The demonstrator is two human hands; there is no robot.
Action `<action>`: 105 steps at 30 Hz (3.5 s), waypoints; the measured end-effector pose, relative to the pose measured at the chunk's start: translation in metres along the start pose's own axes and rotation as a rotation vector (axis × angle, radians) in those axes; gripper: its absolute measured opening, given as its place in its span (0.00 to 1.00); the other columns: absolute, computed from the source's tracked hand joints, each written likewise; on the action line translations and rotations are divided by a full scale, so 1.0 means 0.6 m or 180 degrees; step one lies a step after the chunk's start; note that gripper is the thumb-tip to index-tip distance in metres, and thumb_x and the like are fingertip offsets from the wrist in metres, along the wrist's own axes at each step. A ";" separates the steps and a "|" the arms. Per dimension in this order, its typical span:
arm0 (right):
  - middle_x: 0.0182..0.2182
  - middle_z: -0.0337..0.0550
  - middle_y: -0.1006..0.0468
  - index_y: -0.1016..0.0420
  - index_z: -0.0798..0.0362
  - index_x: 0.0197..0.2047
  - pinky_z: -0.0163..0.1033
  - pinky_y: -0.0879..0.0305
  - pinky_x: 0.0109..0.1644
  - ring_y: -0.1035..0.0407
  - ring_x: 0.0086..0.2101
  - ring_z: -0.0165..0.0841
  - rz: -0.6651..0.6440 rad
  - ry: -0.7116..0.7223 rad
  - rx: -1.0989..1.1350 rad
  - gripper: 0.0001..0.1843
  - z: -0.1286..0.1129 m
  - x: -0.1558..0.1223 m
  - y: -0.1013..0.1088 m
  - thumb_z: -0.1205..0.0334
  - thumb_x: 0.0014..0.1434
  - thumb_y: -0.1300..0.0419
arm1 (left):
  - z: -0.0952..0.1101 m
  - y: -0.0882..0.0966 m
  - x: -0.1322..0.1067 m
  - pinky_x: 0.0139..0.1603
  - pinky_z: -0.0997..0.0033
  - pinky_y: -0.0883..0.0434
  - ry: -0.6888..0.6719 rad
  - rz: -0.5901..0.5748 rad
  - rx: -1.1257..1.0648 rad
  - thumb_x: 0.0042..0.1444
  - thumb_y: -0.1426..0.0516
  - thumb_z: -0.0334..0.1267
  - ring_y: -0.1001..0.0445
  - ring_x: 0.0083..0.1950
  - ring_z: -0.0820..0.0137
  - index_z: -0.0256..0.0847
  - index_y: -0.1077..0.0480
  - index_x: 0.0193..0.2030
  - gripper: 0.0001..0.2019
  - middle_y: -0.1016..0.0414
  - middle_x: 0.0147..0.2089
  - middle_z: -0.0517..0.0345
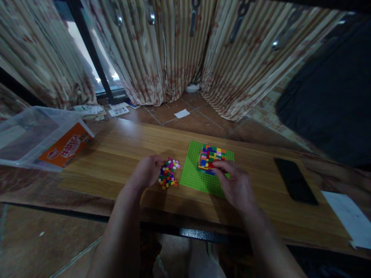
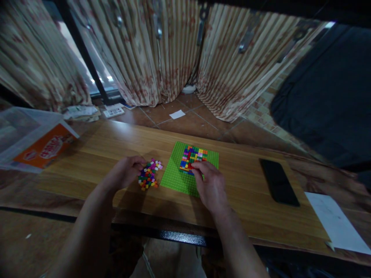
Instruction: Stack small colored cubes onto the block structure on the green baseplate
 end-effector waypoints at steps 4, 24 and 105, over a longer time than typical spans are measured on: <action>0.37 0.43 0.16 0.20 0.48 0.38 0.45 0.27 0.44 0.22 0.36 0.38 0.0031 -0.0030 -0.0049 0.08 0.006 0.005 -0.001 0.59 0.63 0.41 | 0.005 0.003 -0.002 0.34 0.73 0.35 0.0048 -0.0022 0.0023 0.54 0.50 0.27 0.27 0.32 0.67 0.37 0.22 0.32 0.14 0.23 0.27 0.55; 0.35 0.42 0.18 0.20 0.47 0.33 0.43 0.28 0.45 0.23 0.38 0.37 0.0028 0.0134 -0.0019 0.10 -0.002 0.003 -0.003 0.60 0.64 0.41 | 0.000 -0.002 -0.003 0.34 0.75 0.37 -0.0001 -0.0017 0.0060 0.59 0.50 0.28 0.29 0.32 0.69 0.37 0.23 0.32 0.14 0.23 0.30 0.54; 0.37 0.43 0.19 0.22 0.49 0.40 0.38 0.29 0.44 0.24 0.38 0.35 -0.0433 0.0097 0.0546 0.09 -0.081 -0.048 -0.083 0.67 0.65 0.44 | -0.003 -0.001 -0.005 0.31 0.75 0.36 -0.0052 -0.0079 -0.0061 0.55 0.50 0.30 0.29 0.29 0.69 0.36 0.24 0.31 0.12 0.26 0.26 0.55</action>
Point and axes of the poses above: each hand's wrist, its own x-axis towards the middle knuckle, its own y-axis out of the back of the hand, z = x × y, the point moved 6 cm from there along x, towards the middle knuckle
